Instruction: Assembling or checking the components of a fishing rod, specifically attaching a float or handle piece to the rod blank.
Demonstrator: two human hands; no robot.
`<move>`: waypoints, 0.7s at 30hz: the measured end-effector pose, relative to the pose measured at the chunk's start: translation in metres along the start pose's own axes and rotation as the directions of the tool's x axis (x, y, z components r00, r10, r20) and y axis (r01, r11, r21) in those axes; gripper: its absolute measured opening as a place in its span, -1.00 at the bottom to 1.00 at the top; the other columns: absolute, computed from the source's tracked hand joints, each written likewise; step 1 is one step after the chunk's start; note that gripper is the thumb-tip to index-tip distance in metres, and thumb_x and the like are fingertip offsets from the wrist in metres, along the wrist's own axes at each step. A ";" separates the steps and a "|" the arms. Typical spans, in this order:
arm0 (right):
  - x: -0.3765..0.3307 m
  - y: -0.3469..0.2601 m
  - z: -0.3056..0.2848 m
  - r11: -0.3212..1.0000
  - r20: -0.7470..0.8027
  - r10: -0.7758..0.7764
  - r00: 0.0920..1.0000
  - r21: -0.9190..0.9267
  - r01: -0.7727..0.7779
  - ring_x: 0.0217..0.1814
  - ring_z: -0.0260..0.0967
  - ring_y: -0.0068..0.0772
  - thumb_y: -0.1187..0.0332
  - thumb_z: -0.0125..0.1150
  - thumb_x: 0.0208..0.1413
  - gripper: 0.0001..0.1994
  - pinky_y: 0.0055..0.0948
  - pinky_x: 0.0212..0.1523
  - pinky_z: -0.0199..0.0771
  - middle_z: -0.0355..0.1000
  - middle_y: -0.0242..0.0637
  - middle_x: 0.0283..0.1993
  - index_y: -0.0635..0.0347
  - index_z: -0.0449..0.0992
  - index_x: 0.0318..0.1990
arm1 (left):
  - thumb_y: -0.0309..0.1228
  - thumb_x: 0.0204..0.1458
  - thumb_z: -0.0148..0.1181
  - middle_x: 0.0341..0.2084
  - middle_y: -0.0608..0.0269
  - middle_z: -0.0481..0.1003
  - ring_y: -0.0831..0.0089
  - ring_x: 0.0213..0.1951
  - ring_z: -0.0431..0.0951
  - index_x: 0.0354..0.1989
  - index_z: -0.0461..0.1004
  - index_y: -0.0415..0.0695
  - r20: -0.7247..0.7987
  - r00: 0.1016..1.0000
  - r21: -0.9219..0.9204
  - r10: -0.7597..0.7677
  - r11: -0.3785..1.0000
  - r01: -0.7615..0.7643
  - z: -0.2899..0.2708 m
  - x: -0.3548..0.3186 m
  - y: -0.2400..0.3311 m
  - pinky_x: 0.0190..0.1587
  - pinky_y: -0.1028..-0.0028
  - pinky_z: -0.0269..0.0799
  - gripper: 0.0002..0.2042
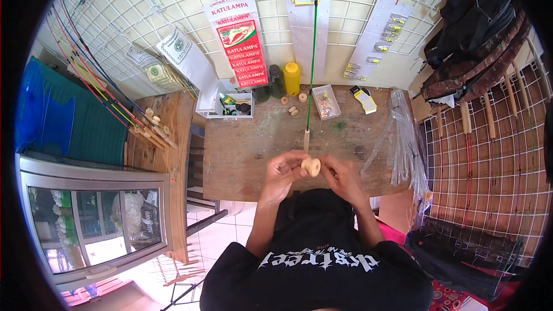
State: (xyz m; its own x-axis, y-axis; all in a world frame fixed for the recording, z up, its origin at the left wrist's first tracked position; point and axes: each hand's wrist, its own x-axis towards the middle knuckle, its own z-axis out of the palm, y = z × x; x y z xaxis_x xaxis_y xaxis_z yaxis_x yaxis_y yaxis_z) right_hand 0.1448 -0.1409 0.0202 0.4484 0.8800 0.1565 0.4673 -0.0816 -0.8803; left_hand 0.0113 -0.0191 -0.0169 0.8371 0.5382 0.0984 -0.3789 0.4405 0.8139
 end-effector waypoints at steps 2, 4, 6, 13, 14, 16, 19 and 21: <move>-0.004 0.003 0.007 0.993 0.021 -0.002 1.000 -0.116 0.004 -0.55 0.41 -0.25 0.49 0.15 0.05 -0.90 -0.41 -0.56 0.32 0.45 -0.16 -0.47 0.24 0.48 -0.26 | -0.72 -0.12 0.23 -0.22 0.13 0.46 0.44 -0.15 0.49 -0.12 0.42 -0.30 -0.202 0.976 -0.250 -0.079 0.968 0.026 0.010 0.004 0.004 -0.08 0.49 0.45 -0.67; -0.005 0.005 0.013 0.990 0.003 -0.049 0.999 -0.130 0.049 -0.52 0.42 -0.21 0.48 0.15 0.05 -0.89 -0.38 -0.53 0.34 0.46 -0.15 -0.45 0.23 0.48 -0.25 | -0.70 -0.10 0.23 -0.23 0.14 0.47 0.46 -0.16 0.49 -0.10 0.40 -0.29 -0.267 0.962 -0.212 -0.052 0.977 -0.006 0.004 0.006 -0.006 -0.10 0.51 0.44 -0.67; -0.006 0.005 0.015 0.985 -0.019 -0.095 0.995 -0.148 0.091 -0.50 0.42 -0.17 0.47 0.16 0.04 -0.89 -0.36 -0.51 0.36 0.46 -0.14 -0.42 0.22 0.48 -0.25 | -0.68 -0.08 0.23 -0.24 0.16 0.48 0.49 -0.16 0.49 -0.09 0.39 -0.28 -0.325 0.945 -0.174 -0.027 0.984 -0.032 0.003 0.008 -0.012 -0.12 0.52 0.44 -0.67; -0.005 0.006 0.010 0.969 0.007 -0.121 0.993 -0.214 0.119 -0.40 0.43 -0.11 0.42 0.16 0.04 -0.89 -0.24 -0.43 0.38 0.45 -0.19 -0.39 0.18 0.49 -0.28 | -0.62 -0.03 0.21 -0.28 0.15 0.52 0.52 -0.24 0.51 -0.14 0.44 -0.31 -0.289 0.956 0.314 -0.047 0.939 0.141 -0.010 -0.001 -0.026 -0.16 0.56 0.43 -0.75; -0.003 0.008 0.009 0.972 -0.002 -0.126 0.992 -0.200 0.123 -0.40 0.42 -0.10 0.42 0.16 0.03 -0.89 -0.24 -0.43 0.38 0.44 -0.19 -0.40 0.18 0.49 -0.28 | -0.57 -0.05 0.27 -0.31 0.17 0.52 0.56 -0.28 0.51 -0.15 0.46 -0.31 -0.272 0.954 0.260 -0.124 0.945 0.197 -0.014 -0.003 -0.026 -0.17 0.59 0.43 -0.74; -0.002 0.010 0.007 0.973 -0.019 -0.122 0.992 -0.197 0.116 -0.39 0.42 -0.11 0.46 0.18 0.01 -0.90 -0.26 -0.40 0.37 0.44 -0.18 -0.39 0.22 0.50 -0.29 | -0.57 -0.05 0.27 -0.29 0.16 0.52 0.55 -0.26 0.51 -0.14 0.46 -0.31 -0.209 0.964 0.269 -0.163 0.939 0.216 -0.019 -0.007 -0.023 -0.16 0.58 0.43 -0.73; 0.002 0.015 0.009 0.972 -0.024 -0.123 0.992 -0.207 0.116 -0.34 0.39 -0.12 0.51 0.20 -0.02 -0.89 -0.29 -0.34 0.36 0.43 -0.17 -0.38 0.25 0.50 -0.30 | -0.55 -0.02 0.24 -0.25 0.14 0.52 0.52 -0.21 0.50 -0.14 0.46 -0.32 -0.112 0.970 0.251 -0.216 0.938 0.238 -0.023 -0.012 -0.014 -0.13 0.56 0.42 -0.75; 0.003 0.019 0.012 0.967 -0.012 -0.131 0.991 -0.220 0.125 -0.31 0.37 -0.13 0.51 0.20 -0.03 -0.88 -0.30 -0.30 0.36 0.41 -0.18 -0.38 0.25 0.50 -0.29 | -0.54 0.01 0.21 -0.23 0.12 0.51 0.50 -0.19 0.50 -0.14 0.46 -0.33 -0.077 0.971 0.224 -0.228 0.945 0.240 -0.021 -0.012 -0.009 -0.11 0.55 0.42 -0.76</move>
State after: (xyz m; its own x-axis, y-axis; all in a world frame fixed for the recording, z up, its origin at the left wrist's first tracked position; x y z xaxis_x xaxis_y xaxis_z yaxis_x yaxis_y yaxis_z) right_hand 0.1463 -0.1339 -0.0009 0.3923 0.8775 0.2758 0.6759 -0.0717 -0.7335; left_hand -0.0032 -0.0144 -0.0378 0.8682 0.4776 -0.1345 -0.0686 0.3839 0.9208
